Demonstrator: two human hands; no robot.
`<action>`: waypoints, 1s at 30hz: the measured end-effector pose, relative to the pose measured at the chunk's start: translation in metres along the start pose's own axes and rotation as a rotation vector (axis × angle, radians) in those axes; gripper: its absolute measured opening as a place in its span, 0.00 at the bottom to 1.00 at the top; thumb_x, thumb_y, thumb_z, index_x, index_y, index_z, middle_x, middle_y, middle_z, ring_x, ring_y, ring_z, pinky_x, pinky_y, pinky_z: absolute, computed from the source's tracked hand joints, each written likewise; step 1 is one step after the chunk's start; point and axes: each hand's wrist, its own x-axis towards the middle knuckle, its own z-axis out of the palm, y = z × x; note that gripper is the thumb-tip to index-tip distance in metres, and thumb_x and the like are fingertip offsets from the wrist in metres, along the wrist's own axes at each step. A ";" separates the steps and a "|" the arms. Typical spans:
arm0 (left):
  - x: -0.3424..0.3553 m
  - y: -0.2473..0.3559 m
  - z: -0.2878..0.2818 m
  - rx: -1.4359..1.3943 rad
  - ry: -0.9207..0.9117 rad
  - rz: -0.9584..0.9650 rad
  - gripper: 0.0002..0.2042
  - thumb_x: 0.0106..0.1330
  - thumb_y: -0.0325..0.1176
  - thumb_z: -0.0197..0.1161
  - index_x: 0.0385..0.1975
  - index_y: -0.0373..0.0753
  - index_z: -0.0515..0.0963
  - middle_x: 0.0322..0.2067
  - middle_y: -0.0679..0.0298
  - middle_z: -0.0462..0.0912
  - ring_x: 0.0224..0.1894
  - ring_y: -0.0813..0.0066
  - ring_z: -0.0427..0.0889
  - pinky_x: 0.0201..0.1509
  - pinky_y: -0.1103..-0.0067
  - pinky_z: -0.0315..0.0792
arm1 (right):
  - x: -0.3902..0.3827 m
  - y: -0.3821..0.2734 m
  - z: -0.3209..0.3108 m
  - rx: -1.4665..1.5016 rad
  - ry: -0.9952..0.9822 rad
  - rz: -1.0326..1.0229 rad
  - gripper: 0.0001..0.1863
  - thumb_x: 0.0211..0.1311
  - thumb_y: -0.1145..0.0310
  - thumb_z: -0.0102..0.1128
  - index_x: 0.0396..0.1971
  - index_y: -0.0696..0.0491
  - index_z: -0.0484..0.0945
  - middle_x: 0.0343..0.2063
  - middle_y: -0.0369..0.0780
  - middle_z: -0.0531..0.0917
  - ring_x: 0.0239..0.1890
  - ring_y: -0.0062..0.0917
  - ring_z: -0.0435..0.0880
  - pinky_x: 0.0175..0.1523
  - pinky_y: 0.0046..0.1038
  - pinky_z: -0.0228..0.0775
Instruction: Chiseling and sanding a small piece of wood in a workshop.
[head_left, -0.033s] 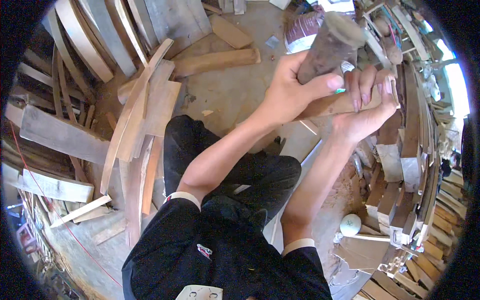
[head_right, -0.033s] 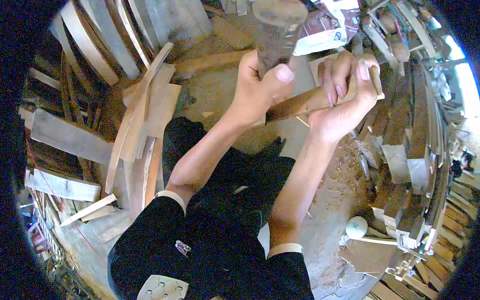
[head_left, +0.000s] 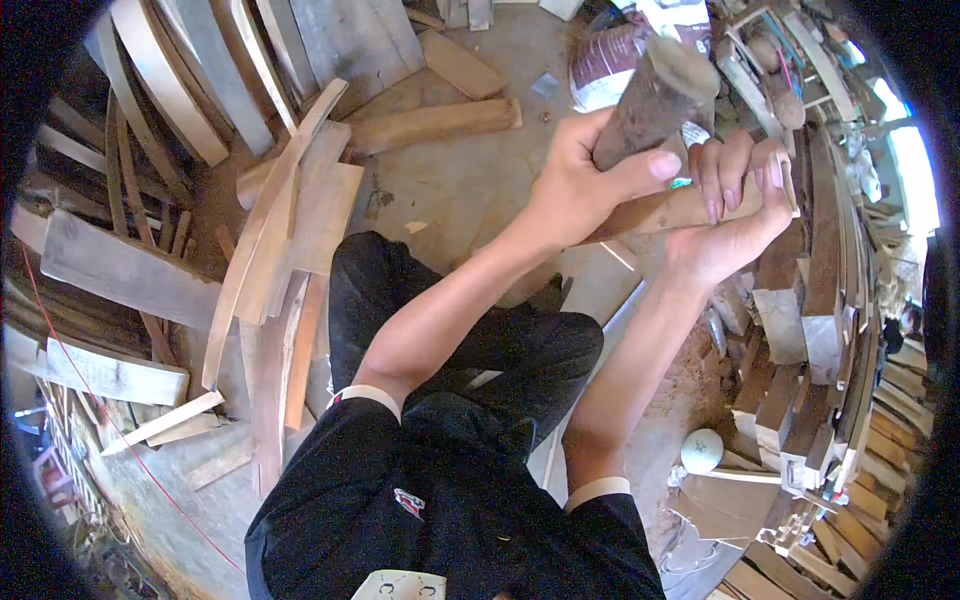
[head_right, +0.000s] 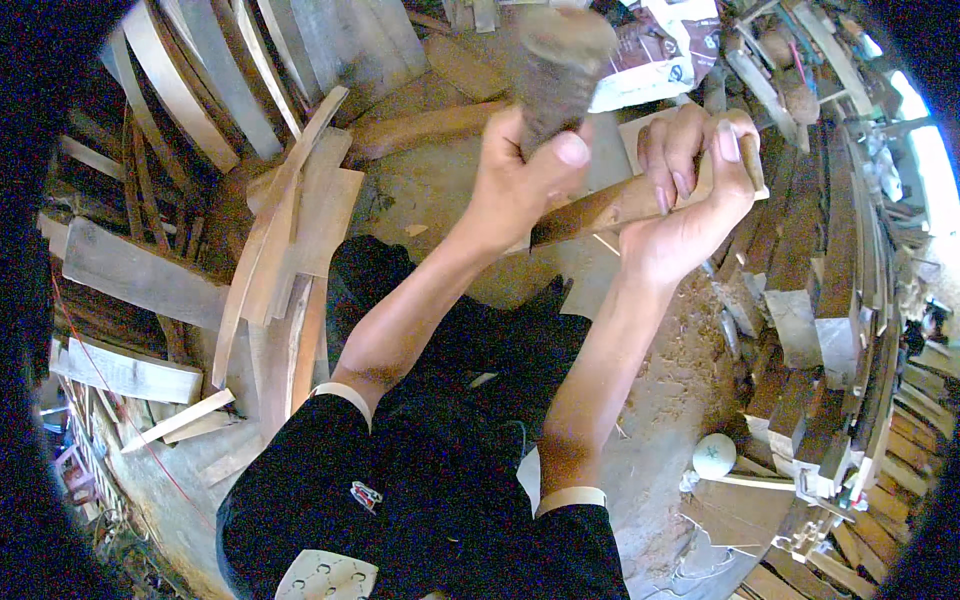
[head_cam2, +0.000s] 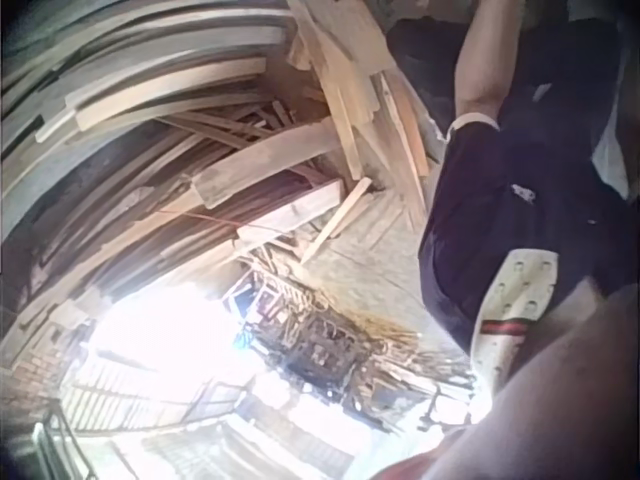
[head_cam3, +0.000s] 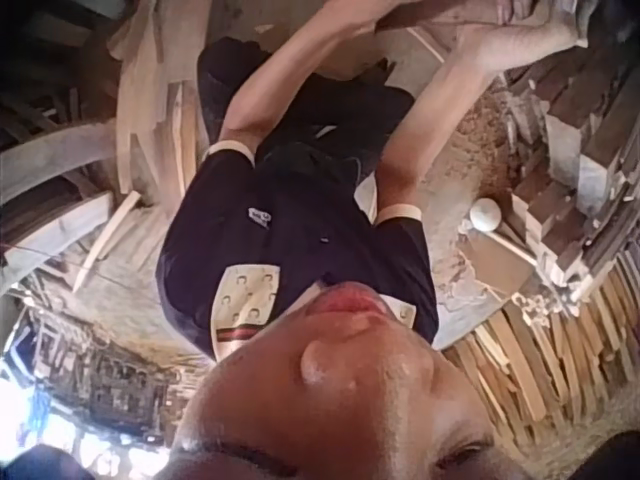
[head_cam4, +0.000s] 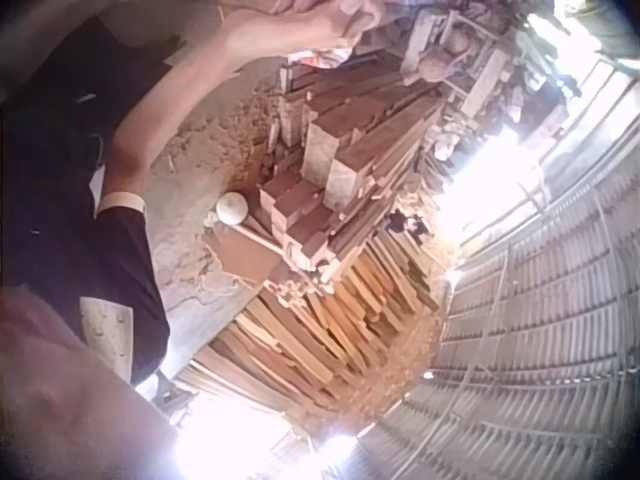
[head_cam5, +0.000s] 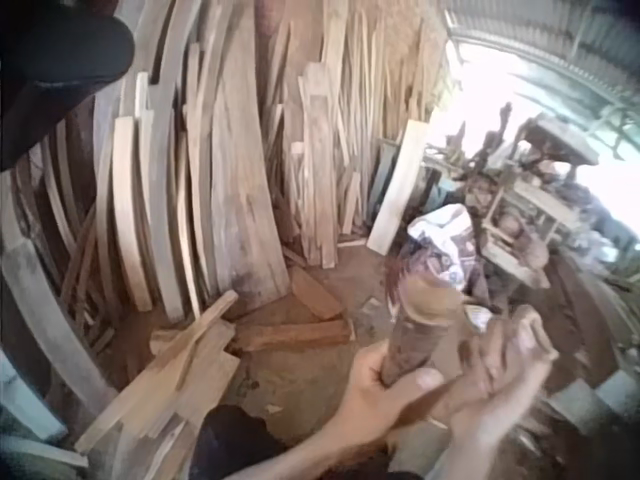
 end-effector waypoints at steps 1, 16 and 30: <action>0.001 -0.002 0.000 0.021 0.000 -0.006 0.12 0.58 0.34 0.68 0.34 0.32 0.76 0.27 0.73 0.76 0.30 0.87 0.70 0.34 0.84 0.69 | 0.000 0.001 -0.002 0.005 -0.005 -0.001 0.11 0.62 0.61 0.48 0.22 0.46 0.62 0.10 0.28 0.56 0.11 0.12 0.49 0.20 0.18 0.44; 0.000 -0.009 -0.014 0.104 0.076 -0.037 0.10 0.61 0.37 0.64 0.31 0.37 0.75 0.19 0.76 0.69 0.21 0.90 0.64 0.22 0.85 0.58 | -0.002 0.000 0.002 -0.065 0.050 0.041 0.12 0.61 0.61 0.51 0.21 0.46 0.62 0.10 0.28 0.56 0.10 0.12 0.48 0.21 0.17 0.45; 0.004 -0.012 -0.024 -0.040 0.040 0.110 0.12 0.61 0.38 0.64 0.23 0.39 0.70 0.18 0.74 0.68 0.18 0.88 0.64 0.20 0.85 0.58 | -0.001 -0.005 0.021 -0.043 0.121 0.001 0.15 0.59 0.67 0.54 0.17 0.49 0.59 0.11 0.29 0.56 0.10 0.11 0.50 0.16 0.17 0.38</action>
